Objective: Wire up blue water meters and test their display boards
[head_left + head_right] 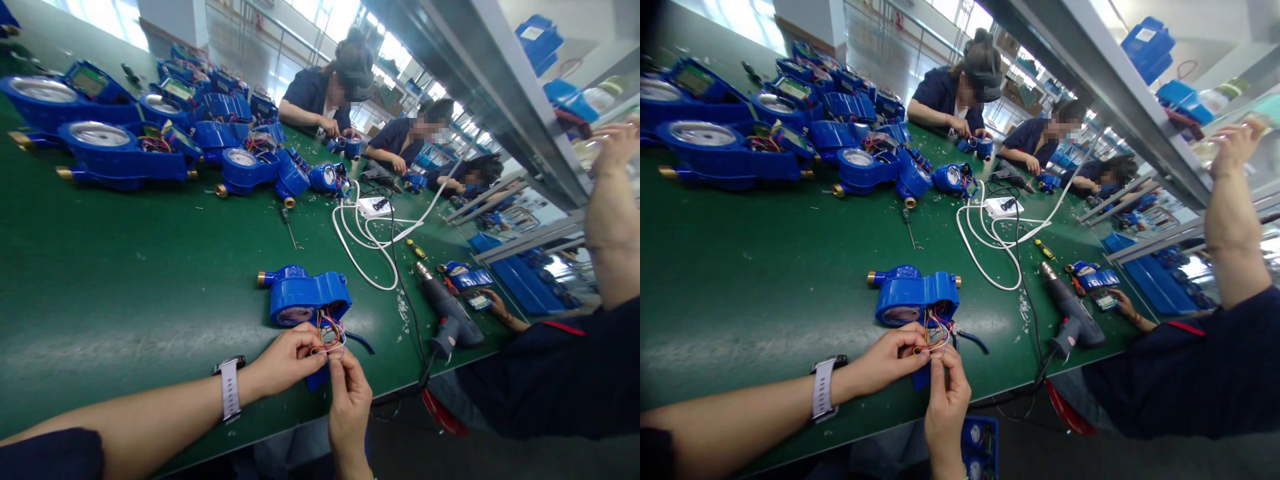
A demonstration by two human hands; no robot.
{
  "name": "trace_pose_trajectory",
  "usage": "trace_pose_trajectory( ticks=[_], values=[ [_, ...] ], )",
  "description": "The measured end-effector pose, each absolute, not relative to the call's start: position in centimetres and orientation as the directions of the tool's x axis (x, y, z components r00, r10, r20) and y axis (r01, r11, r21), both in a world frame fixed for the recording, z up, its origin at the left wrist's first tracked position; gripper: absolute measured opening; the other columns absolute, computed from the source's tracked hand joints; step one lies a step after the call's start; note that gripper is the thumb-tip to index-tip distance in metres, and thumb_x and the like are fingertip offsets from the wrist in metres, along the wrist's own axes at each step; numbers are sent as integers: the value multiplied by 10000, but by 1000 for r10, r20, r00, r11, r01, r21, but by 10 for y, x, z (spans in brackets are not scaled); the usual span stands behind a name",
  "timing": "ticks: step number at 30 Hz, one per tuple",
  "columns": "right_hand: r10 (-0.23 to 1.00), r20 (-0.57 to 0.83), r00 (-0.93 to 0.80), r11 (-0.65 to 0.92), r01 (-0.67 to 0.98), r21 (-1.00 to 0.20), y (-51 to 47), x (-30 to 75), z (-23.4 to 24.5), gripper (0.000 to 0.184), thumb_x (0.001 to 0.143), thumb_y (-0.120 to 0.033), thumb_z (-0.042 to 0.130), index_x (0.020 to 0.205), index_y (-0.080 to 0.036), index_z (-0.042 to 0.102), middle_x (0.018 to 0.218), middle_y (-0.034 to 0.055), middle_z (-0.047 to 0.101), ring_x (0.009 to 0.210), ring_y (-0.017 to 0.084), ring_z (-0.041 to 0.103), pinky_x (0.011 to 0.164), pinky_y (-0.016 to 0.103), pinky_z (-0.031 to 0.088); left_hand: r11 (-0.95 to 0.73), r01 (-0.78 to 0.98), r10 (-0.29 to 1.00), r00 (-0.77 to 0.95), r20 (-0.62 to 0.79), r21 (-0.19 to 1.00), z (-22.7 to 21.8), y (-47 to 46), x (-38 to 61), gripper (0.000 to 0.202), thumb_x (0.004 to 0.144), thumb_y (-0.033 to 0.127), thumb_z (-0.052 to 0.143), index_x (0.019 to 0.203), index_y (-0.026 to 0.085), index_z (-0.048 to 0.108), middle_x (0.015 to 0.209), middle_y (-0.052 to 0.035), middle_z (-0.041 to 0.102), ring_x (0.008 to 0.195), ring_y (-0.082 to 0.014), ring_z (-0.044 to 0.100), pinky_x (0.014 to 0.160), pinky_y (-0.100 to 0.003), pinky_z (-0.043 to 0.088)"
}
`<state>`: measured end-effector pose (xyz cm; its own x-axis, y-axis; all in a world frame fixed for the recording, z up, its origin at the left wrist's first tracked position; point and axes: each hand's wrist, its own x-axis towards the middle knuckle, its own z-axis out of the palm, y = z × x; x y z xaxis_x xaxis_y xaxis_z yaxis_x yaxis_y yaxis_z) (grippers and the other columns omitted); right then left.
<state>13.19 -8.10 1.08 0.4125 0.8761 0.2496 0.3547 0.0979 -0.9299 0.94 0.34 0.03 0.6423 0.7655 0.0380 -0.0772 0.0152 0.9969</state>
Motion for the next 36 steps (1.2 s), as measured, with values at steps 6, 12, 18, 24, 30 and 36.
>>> trace_pose_trajectory(
  ticks=[6, 12, 18, 24, 30, 36],
  values=[
    [889, 257, 378, 111, 368, -923, -84, 131, 7, 130, 920, -279, 582, 900, -208, 688, 1007, 60, 685, 995, 198, 630, 916, 324, 481, 32, -81, 768, 640, 28, 996, 1, 3, 9, 233, 820, 335, 592, 697, 137, 610, 824, -26, 516, 712, -133, 460, 621, -246, 358],
    [871, 268, 413, 117, 355, -927, -84, 133, 4, 127, 924, -290, 575, 905, -205, 667, 986, 60, 686, 979, 193, 634, 904, 316, 491, 67, -108, 791, 611, 13, 992, 2, 2, 6, 243, 844, 361, 589, 743, 141, 606, 834, -31, 555, 677, -123, 454, 590, -243, 347],
    [865, 278, 418, 122, 362, -924, -84, 136, 4, 134, 938, -290, 556, 922, -204, 658, 965, 51, 688, 940, 175, 641, 858, 282, 507, 5, 5, 834, 552, -6, 1000, 0, -3, -2, 255, 896, 339, 527, 1091, 175, 542, 813, -7, 596, 625, -124, 480, 604, -255, 400],
    [875, 339, 346, 147, 477, -866, -86, 140, 3, 117, 959, -226, 514, 961, -230, 631, 1024, 22, 670, 1009, 152, 621, 909, 271, 476, -209, 132, 801, 592, 92, 969, 1, 0, -8, 101, 867, 249, 546, 946, 200, 506, 1160, -60, 629, 633, -104, 529, 628, -267, 436],
    [860, 443, 254, 163, 686, -709, -83, 151, 6, 106, 946, -187, 524, 958, -243, 613, 1049, 10, 647, 1019, 150, 597, 904, 282, 450, -279, 187, 774, 625, 105, 942, 5, 3, -6, 73, 860, 235, 548, 922, 203, 527, 907, -28, 646, 868, -194, 612, 784, -326, 456],
    [906, 384, 176, 157, 705, -692, -77, 158, 9, 131, 943, -223, 523, 1016, -255, 626, 1299, 40, 556, 1254, 204, 468, 1038, 387, 374, -147, 43, 787, 610, 90, 988, 0, 4, -1, 70, 840, 180, 530, 867, 204, 469, 874, -13, 608, 840, -170, 600, 767, -298, 466]
  ],
)
